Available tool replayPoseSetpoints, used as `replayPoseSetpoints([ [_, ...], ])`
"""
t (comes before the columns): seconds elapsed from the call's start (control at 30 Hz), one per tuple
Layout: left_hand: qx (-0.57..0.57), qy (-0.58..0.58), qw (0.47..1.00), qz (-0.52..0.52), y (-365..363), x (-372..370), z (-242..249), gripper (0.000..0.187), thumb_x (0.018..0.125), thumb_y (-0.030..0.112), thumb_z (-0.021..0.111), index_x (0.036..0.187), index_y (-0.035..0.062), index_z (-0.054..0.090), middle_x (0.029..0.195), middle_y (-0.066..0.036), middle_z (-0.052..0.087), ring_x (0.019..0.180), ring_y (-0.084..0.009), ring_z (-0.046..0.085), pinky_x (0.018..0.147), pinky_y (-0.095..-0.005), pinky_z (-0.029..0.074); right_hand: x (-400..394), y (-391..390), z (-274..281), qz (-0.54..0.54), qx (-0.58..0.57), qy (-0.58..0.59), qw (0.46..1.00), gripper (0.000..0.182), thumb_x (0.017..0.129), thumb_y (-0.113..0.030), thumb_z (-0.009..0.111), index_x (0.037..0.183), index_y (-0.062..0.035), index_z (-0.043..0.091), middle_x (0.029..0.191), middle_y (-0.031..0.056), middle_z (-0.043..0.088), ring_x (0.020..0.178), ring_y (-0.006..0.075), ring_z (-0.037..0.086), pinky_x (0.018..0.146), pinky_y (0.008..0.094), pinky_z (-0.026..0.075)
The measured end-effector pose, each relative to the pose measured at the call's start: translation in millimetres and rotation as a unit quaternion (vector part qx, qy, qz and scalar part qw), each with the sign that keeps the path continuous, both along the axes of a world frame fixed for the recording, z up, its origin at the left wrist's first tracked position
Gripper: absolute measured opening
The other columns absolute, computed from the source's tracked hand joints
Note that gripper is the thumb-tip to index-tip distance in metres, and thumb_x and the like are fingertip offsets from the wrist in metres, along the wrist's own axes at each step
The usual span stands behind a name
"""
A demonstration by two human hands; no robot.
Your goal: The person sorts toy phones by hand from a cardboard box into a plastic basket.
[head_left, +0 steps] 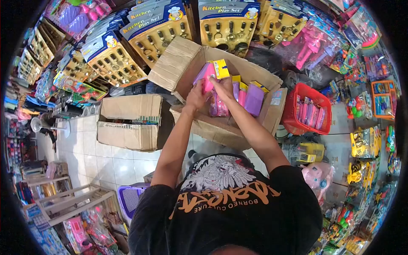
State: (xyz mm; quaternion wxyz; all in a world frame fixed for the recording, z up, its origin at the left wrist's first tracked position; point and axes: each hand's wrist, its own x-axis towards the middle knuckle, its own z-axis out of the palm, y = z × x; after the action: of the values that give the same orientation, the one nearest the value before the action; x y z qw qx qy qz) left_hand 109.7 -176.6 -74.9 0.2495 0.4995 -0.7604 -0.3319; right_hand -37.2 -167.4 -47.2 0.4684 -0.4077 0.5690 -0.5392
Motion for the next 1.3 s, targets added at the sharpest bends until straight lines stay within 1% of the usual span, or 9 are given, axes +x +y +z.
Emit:
replayPoseSetpoints([
  [0.2,0.132,0.221,0.966,0.039,22,5,26,0.029,0.086,0.023,0.058,0.109,0.005,0.056,0.089,-0.01,0.064,0.074,-0.0152,0.059,0.065,-0.028,0.045,-6,13,15,-0.041,-0.028,-0.079,0.996,0.064,0.075,-0.039,0.07,0.115,-0.0029,0.034,0.1,0.0145,0.053,0.087,0.0205,0.057,0.067,0.0287,0.048],
  [0.27,0.199,0.395,0.894,0.064,30,12,27,0.027,0.089,0.022,0.053,0.109,0.0036,0.055,0.082,-0.002,0.059,0.067,-0.0068,0.051,0.059,-0.0236,0.042,-14,18,15,-0.082,0.031,-0.114,0.99,0.063,0.08,-0.042,0.063,0.119,-0.0018,0.034,0.103,0.0168,0.054,0.087,0.0225,0.058,0.067,0.0304,0.049],
  [0.3,0.199,0.395,0.895,0.065,32,16,34,0.027,0.089,0.022,0.053,0.109,0.0036,0.055,0.082,-0.002,0.059,0.067,-0.0068,0.051,0.059,-0.0236,0.042,-26,15,-5,-0.081,0.031,-0.115,0.99,0.063,0.08,-0.042,0.063,0.119,-0.0018,0.034,0.103,0.0168,0.054,0.087,0.0225,0.058,0.067,0.0304,0.049],
  [0.37,0.23,0.379,0.889,0.113,35,31,49,0.027,0.091,0.023,0.05,0.108,0.0026,0.055,0.079,0.003,0.056,0.063,-0.0058,0.047,0.056,-0.0223,0.04,-51,3,-76,-0.034,0.129,0.111,0.985,0.067,0.079,-0.036,0.064,0.125,0.0014,0.032,0.113,0.0224,0.053,0.095,0.0279,0.058,0.076,0.0356,0.049],
  [0.47,0.198,0.352,0.9,0.163,34,44,50,0.036,0.092,0.027,0.043,0.114,0.0003,0.052,0.095,-0.005,0.059,0.081,-0.0128,0.053,0.074,-0.0265,0.042,-58,15,-119,0.043,0.273,0.243,0.93,0.07,0.077,-0.032,0.064,0.126,0.0074,0.033,0.121,0.0275,0.048,0.108,0.0328,0.053,0.088,0.0376,0.044],
  [0.53,0.213,0.379,0.88,0.192,35,50,47,0.044,0.09,0.029,0.041,0.119,-0.0038,0.048,0.112,-0.013,0.055,0.099,-0.0193,0.051,0.09,-0.0303,0.036,-48,26,-119,0.03,0.313,0.254,0.915,0.067,0.078,-0.033,0.063,0.125,0.0069,0.035,0.12,0.0253,0.05,0.108,0.0324,0.053,0.09,0.0378,0.044],
  [0.8,0.279,0.43,0.835,0.201,45,53,31,0.04,0.089,0.03,0.04,0.111,-0.0016,0.051,0.096,-0.008,0.056,0.086,-0.0158,0.052,0.081,-0.0281,0.04,-35,29,-132,0.028,0.331,0.296,0.895,0.061,0.077,-0.031,0.064,0.116,0.0111,0.043,0.115,0.0262,0.053,0.109,0.0332,0.053,0.091,0.0358,0.043],
  [1.07,0.211,0.475,0.807,0.282,61,43,36,0.036,0.092,0.031,0.037,0.101,0.0001,0.052,0.093,-0.005,0.055,0.084,-0.0124,0.052,0.079,-0.0293,0.043,-34,40,-133,-0.034,0.231,0.181,0.956,0.031,0.079,-0.027,0.064,0.089,0.0024,0.061,0.084,0.015,0.064,0.077,0.025,0.061,0.069,0.0356,0.047],
  [1.3,0.186,0.505,0.783,0.312,85,20,61,0.044,0.094,0.038,0.036,0.113,0.0015,0.051,0.101,-0.008,0.059,0.089,-0.0158,0.06,0.079,-0.0308,0.048,-55,67,-72,-0.063,0.16,-0.126,0.977,0.021,0.087,-0.019,0.056,0.098,-0.0004,0.054,0.085,0.0064,0.061,0.076,0.0142,0.058,0.069,0.0294,0.046],
])
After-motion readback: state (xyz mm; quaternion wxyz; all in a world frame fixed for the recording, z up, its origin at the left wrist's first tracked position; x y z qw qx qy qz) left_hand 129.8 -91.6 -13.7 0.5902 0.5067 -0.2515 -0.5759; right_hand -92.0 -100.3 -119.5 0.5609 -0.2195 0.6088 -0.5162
